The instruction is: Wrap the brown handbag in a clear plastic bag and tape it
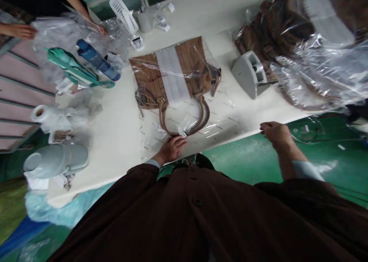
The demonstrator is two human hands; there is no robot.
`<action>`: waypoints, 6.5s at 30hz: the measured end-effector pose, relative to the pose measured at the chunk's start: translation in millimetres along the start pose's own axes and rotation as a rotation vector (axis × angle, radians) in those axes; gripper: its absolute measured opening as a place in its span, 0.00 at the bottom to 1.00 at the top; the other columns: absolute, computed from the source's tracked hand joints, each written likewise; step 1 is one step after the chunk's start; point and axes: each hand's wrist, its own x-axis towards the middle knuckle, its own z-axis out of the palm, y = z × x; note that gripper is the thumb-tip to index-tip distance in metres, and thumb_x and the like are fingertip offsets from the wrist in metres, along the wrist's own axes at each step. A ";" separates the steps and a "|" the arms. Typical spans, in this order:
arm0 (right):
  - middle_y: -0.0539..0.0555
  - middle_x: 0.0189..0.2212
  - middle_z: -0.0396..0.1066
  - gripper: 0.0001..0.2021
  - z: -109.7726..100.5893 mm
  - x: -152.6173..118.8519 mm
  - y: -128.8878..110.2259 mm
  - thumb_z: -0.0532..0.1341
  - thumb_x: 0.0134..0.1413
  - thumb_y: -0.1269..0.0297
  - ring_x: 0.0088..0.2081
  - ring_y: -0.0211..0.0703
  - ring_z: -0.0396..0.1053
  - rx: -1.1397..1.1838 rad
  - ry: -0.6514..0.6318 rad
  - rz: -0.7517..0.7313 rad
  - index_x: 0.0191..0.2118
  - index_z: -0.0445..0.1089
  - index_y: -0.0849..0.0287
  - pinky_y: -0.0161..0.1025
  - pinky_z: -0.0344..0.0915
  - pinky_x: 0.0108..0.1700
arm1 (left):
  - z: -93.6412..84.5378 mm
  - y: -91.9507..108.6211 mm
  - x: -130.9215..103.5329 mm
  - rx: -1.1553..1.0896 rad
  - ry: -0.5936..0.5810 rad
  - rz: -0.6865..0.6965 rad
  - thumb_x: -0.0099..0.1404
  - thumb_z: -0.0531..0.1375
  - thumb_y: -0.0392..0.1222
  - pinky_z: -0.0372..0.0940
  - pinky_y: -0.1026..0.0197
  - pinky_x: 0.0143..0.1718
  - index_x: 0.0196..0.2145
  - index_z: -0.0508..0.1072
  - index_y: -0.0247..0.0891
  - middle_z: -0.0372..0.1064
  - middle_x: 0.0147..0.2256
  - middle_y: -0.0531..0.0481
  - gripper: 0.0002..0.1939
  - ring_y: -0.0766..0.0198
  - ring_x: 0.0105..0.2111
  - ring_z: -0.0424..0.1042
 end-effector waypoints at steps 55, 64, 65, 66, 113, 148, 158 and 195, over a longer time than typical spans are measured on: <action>0.51 0.22 0.69 0.14 -74.6 95.0 62.5 0.58 0.42 0.55 0.23 0.37 0.65 0.356 -0.288 0.206 0.32 0.68 0.61 0.33 0.60 0.23 | -9.6 166.6 425.4 -1.018 0.076 -0.634 0.55 0.63 0.42 0.64 0.64 0.33 0.40 0.74 0.33 0.73 0.39 0.44 0.15 0.64 0.30 0.71; 0.53 0.28 0.72 0.23 -89.1 102.3 72.2 0.59 0.43 0.58 0.24 0.38 0.68 0.402 -0.333 0.281 0.47 0.63 0.62 0.33 0.61 0.24 | 15.5 190.7 465.2 -1.325 0.210 -0.841 0.55 0.61 0.45 0.57 0.67 0.26 0.32 0.74 0.34 0.72 0.32 0.46 0.12 0.71 0.24 0.62; 0.54 0.30 0.73 0.25 -97.7 106.0 75.3 0.59 0.44 0.58 0.24 0.38 0.68 0.330 -0.305 0.277 0.50 0.62 0.61 0.33 0.61 0.25 | 16.8 189.6 465.3 -1.340 0.214 -0.846 0.54 0.61 0.45 0.56 0.67 0.25 0.32 0.74 0.33 0.72 0.32 0.46 0.12 0.71 0.23 0.62; 0.55 0.32 0.73 0.24 -106.9 110.8 77.6 0.58 0.46 0.57 0.23 0.38 0.68 0.226 -0.248 0.255 0.50 0.62 0.61 0.34 0.61 0.26 | 18.0 188.2 465.1 -1.358 0.214 -0.849 0.52 0.62 0.46 0.55 0.67 0.24 0.32 0.74 0.33 0.72 0.31 0.46 0.13 0.71 0.23 0.61; 0.49 0.23 0.70 0.17 -97.0 102.8 69.7 0.60 0.44 0.60 0.21 0.34 0.63 0.371 -0.494 0.240 0.41 0.65 0.62 0.30 0.58 0.21 | 43.5 197.3 459.6 -1.104 -0.121 -0.583 0.52 0.62 0.43 0.58 0.64 0.30 0.25 0.73 0.35 0.68 0.24 0.52 0.08 0.66 0.26 0.64; 0.50 0.24 0.68 0.17 -77.2 65.8 144.2 0.65 0.39 0.51 0.27 0.35 0.62 0.685 -0.589 0.372 0.28 0.69 0.62 0.34 0.57 0.31 | 47.3 221.7 393.1 -0.311 -0.309 0.110 0.63 0.58 0.41 0.64 0.60 0.44 0.46 0.69 0.39 0.70 0.41 0.47 0.13 0.60 0.41 0.69; 0.48 0.22 0.66 0.14 -95.3 53.2 127.9 0.65 0.41 0.55 0.25 0.33 0.60 0.692 -0.616 0.325 0.29 0.69 0.61 0.33 0.54 0.29 | 50.3 223.7 403.9 -0.525 -0.291 -0.090 0.62 0.57 0.37 0.63 0.64 0.39 0.32 0.75 0.38 0.72 0.33 0.50 0.06 0.64 0.35 0.70; 0.60 0.31 0.71 0.07 -75.0 116.4 202.7 0.61 0.39 0.65 0.37 0.50 0.68 -0.034 -0.022 0.282 0.28 0.69 0.60 0.45 0.63 0.45 | 1.6 168.3 412.6 -0.189 -0.471 -0.401 0.49 0.68 0.47 0.59 0.64 0.30 0.37 0.67 0.39 0.69 0.30 0.52 0.20 0.61 0.31 0.70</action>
